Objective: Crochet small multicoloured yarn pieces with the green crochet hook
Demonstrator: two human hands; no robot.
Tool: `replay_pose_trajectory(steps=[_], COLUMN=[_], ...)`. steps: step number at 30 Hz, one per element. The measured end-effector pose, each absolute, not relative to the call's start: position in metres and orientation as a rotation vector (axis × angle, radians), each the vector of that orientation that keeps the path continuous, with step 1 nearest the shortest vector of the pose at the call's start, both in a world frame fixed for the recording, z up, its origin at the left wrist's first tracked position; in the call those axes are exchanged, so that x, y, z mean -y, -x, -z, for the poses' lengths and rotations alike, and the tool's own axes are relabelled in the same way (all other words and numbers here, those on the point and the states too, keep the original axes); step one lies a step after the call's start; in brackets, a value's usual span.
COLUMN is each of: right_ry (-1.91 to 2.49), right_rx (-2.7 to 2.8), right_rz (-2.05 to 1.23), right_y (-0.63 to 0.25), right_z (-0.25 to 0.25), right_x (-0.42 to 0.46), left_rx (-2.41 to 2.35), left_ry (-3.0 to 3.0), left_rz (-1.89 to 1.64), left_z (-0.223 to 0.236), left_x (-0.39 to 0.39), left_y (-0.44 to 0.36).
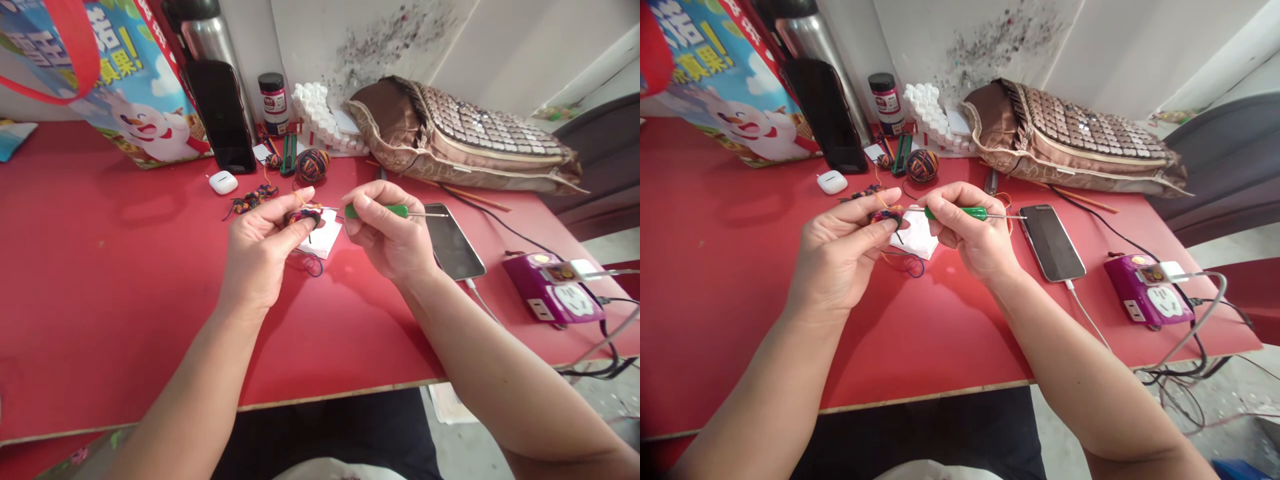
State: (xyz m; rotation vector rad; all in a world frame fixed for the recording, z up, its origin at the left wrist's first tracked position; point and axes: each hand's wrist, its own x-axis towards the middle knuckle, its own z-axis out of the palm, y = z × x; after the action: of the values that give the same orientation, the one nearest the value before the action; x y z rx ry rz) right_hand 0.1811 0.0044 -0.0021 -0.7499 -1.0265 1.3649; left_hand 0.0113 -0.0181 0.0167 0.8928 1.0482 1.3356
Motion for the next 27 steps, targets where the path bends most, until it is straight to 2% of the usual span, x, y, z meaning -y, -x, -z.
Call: replay_pose_trajectory(steps=[27], right_ry=[0.722], right_rx=[0.995], right_rz=[-1.392], right_y=[-0.1764], right_z=[0.0032], right_x=[-0.0044], left_rx=[-0.985], left_ry=[-0.875], left_rz=[-1.211], left_z=[-0.016], left_x=[0.0165], left_y=[-0.0081])
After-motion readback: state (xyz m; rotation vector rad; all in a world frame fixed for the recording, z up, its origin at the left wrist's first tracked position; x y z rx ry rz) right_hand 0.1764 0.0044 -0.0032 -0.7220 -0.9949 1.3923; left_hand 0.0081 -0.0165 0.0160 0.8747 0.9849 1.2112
